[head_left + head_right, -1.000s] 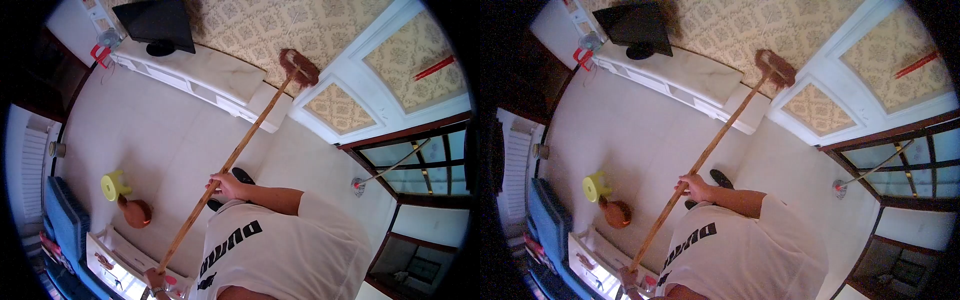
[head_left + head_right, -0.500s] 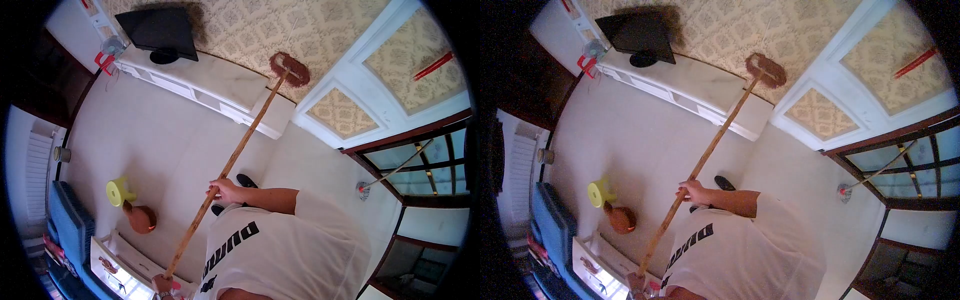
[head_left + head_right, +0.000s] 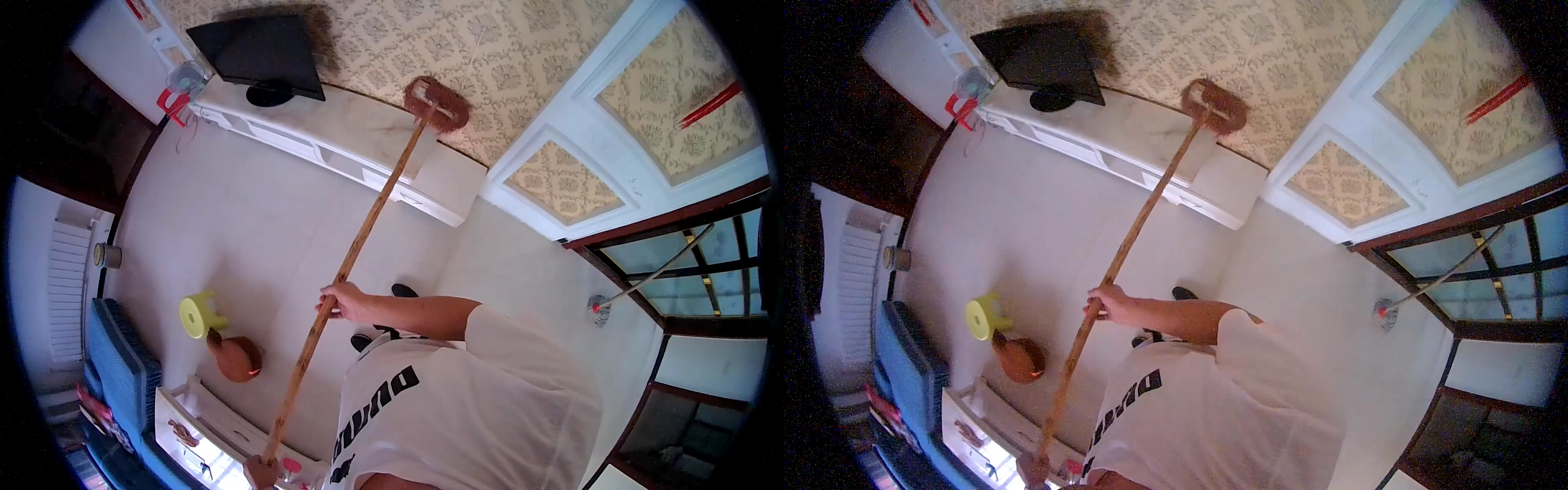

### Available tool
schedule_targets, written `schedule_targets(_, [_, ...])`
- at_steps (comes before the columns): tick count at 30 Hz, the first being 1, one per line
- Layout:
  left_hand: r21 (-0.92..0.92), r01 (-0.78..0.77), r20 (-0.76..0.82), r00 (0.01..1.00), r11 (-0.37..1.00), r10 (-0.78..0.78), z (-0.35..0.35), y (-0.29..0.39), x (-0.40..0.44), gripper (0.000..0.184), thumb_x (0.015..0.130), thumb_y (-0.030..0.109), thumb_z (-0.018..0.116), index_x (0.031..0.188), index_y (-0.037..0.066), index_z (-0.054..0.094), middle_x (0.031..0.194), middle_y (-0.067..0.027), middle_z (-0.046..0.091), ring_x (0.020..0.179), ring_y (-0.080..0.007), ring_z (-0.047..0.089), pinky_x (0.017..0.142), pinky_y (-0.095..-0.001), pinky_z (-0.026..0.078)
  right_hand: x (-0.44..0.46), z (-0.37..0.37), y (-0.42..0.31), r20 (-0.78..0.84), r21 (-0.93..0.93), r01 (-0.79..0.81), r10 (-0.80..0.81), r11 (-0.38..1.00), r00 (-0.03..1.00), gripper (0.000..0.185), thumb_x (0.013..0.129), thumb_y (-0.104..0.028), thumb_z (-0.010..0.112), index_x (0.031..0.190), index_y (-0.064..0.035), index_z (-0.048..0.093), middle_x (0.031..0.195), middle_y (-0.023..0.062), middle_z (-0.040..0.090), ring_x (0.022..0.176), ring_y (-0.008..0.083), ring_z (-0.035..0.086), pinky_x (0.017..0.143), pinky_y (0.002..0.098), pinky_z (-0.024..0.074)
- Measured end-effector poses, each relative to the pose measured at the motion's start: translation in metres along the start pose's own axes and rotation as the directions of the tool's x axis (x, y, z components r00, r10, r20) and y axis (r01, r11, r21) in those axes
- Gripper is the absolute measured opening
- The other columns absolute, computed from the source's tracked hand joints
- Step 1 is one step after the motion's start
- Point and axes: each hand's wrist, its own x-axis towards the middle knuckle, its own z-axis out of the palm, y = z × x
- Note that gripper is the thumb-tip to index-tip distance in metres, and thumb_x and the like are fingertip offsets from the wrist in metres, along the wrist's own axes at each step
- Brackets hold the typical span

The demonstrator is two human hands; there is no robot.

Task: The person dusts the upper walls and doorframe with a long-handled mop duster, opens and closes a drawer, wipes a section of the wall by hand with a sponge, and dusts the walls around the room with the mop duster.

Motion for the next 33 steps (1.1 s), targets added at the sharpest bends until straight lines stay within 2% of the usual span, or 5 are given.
schedule_targets(6, [-0.167,0.318,0.265,0.926,0.933,-0.268,-0.023,0.018,0.036,0.033,0.057,0.031,0.073,0.054,0.002,0.057,0.054,-0.0177,0.057,0.051,-0.0348,0.056,0.050,-0.0441,0.045,-0.015,0.001,-0.024,-0.030,0.003,0.036,-0.036,0.999,0.999,0.016,0.079,-0.015,0.060,0.090,-0.0087,0.051,0.082,0.0065,0.057,0.082,0.0253,0.063,0.077,0.0445,0.0497])
schedule_targets(10, [0.065,-0.019,-0.005,1.000,0.998,0.020,0.014,-0.026,0.033,0.033,0.059,0.032,0.072,0.056,0.002,0.060,0.053,-0.0166,0.056,0.047,-0.0337,0.055,0.051,-0.0439,0.046,-0.032,0.017,-0.024,-0.015,0.002,0.046,-0.046,0.999,0.999,0.011,0.081,-0.017,0.059,0.084,-0.0097,0.052,0.085,0.0042,0.056,0.090,0.0229,0.061,0.082,0.0407,0.0448])
schedule_targets(14, [-0.190,0.175,0.181,0.973,0.966,-0.140,-0.015,-0.013,0.049,0.029,0.061,0.028,0.071,0.054,0.003,0.059,0.051,-0.0160,0.055,0.047,-0.0352,0.054,0.056,-0.0465,0.048,-0.043,0.023,-0.023,-0.016,-0.034,0.087,-0.087,0.996,0.996,0.010,0.082,-0.016,0.058,0.085,-0.0092,0.052,0.086,0.0045,0.056,0.090,0.0226,0.062,0.081,0.0401,0.0449])
schedule_targets(28, [-0.241,0.281,0.419,0.894,0.929,-0.162,0.082,-0.007,0.015,0.030,0.068,0.031,0.069,0.074,0.002,0.066,0.063,-0.0161,0.062,0.054,-0.0298,0.060,0.050,-0.0411,0.045,-0.069,0.005,-0.003,-0.116,-0.048,0.112,-0.117,0.992,0.986,0.011,0.082,-0.014,0.059,0.086,-0.0060,0.053,0.087,0.0069,0.057,0.088,0.0252,0.062,0.082,0.0403,0.0470])
schedule_targets(33, [-0.275,0.232,0.272,0.950,0.933,-0.156,0.084,-0.010,0.019,0.027,0.062,0.028,0.071,0.066,0.002,0.063,0.057,-0.0156,0.059,0.052,-0.0308,0.059,0.049,-0.0417,0.046,-0.082,0.015,-0.004,-0.047,-0.045,0.192,-0.194,0.980,0.980,0.011,0.081,-0.015,0.061,0.084,-0.0071,0.054,0.083,0.0069,0.058,0.085,0.0251,0.063,0.079,0.0397,0.0469])
